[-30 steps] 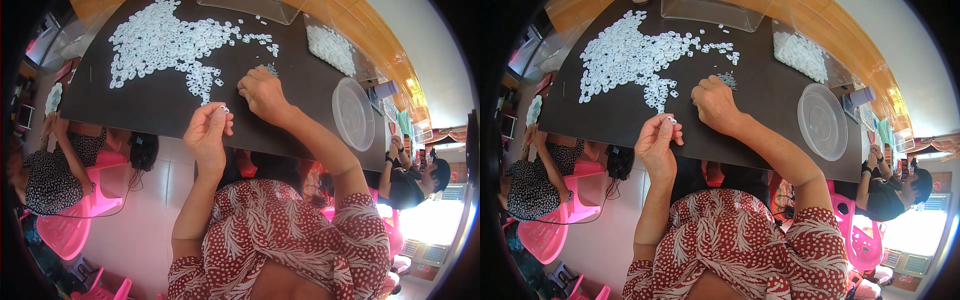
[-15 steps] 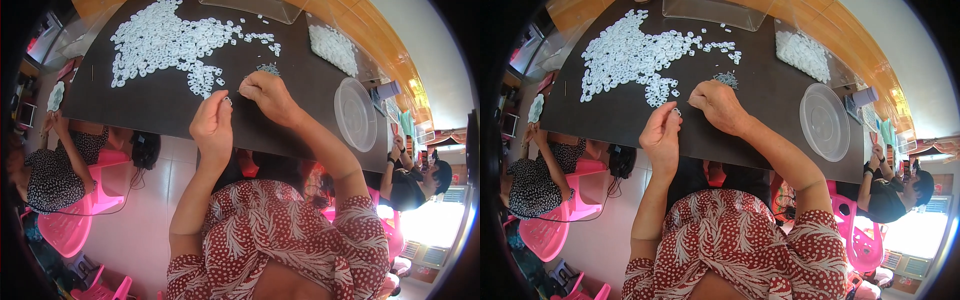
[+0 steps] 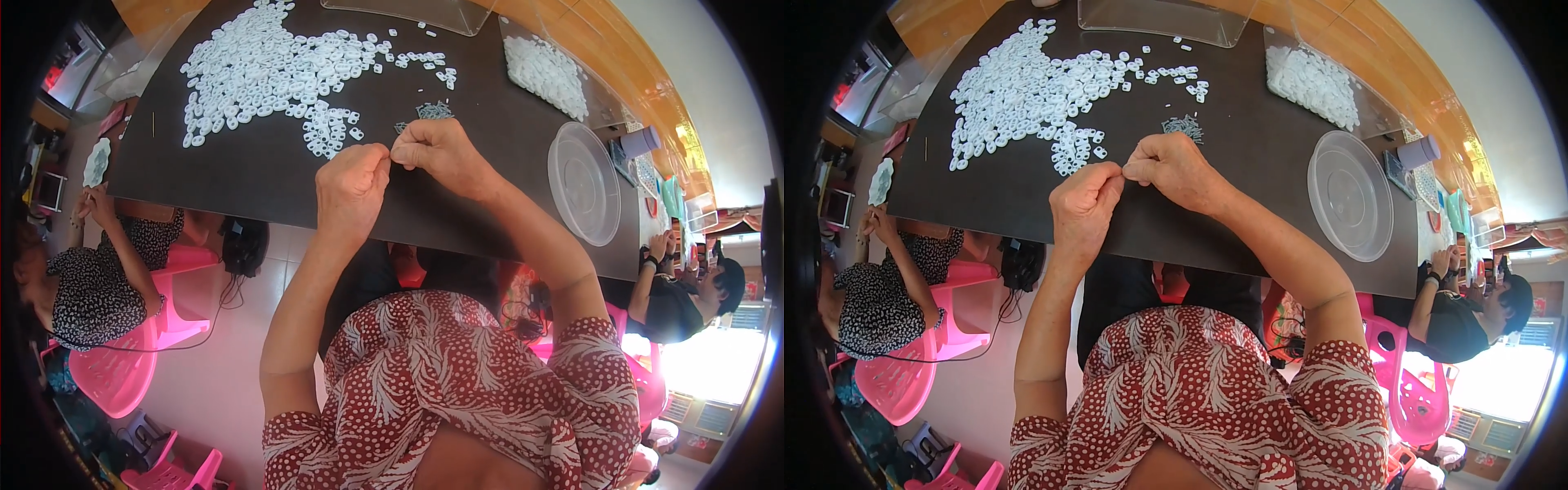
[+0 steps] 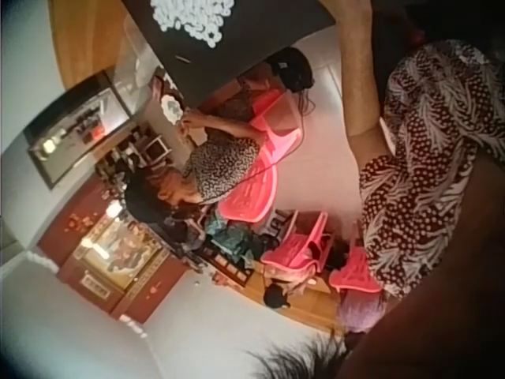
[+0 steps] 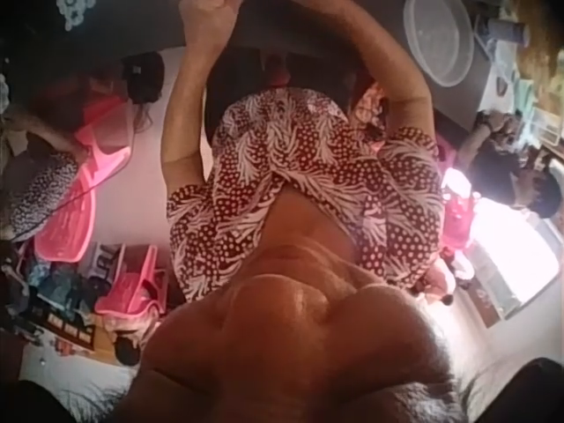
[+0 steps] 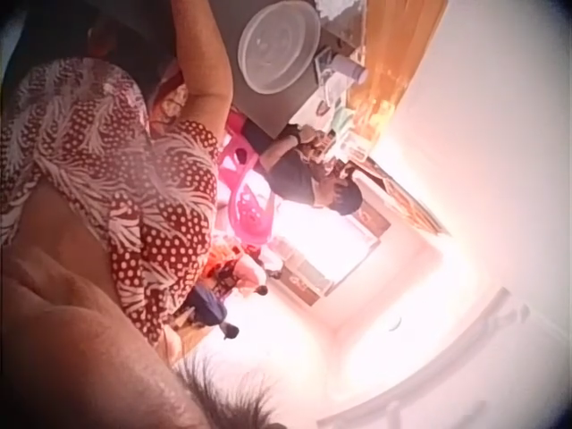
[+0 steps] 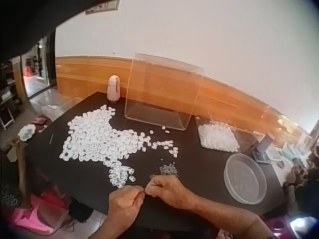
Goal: Manually assembling small white plastic components with metal pins at a workbench.
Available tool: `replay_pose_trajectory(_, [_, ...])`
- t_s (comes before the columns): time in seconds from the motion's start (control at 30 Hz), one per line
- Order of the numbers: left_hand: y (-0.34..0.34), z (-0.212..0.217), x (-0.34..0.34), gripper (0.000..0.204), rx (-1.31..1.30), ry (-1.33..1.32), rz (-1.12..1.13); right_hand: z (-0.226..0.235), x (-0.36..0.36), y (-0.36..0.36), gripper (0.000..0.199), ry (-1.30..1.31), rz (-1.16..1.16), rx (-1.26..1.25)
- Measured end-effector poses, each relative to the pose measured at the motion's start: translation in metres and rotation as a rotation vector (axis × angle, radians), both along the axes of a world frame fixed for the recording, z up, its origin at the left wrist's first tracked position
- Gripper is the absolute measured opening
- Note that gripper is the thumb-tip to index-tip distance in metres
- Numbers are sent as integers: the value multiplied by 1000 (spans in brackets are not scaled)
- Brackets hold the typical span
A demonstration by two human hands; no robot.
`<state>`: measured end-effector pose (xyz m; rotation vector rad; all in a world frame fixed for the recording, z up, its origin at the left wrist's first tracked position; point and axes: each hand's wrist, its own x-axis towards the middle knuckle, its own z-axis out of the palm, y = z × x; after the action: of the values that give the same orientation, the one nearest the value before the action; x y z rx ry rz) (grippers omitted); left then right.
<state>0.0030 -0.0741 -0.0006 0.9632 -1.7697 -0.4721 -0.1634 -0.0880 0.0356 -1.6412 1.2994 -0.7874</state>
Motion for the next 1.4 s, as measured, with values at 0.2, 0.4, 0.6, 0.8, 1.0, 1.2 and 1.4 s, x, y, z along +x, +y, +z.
replay_pose_trajectory(0.2, [-4,17,-2,8,611,248,-118,-2,-4,6,10,59,-9,-118])
replay_pose_trajectory(0.4, [-21,15,-13,9,790,289,-79,-1,-21,9,7,312,-34,-406])
replay_pose_trajectory(0.6, [-38,2,-29,9,250,-222,16,-1,-30,13,5,326,-115,-508])
replay_pose_trajectory(0.8, [-38,-1,-29,11,181,-438,97,-1,-33,16,4,283,-153,-452])
replay_pose_trajectory(1.0, [-10,13,-4,18,726,471,-159,0,-22,25,8,97,-176,-330])
replay_pose_trajectory(1.2, [21,7,4,12,866,881,-221,6,5,42,9,-56,-141,-249])
replay_pose_trajectory(1.4, [33,2,9,7,801,974,-277,1,22,46,8,32,-96,-244])
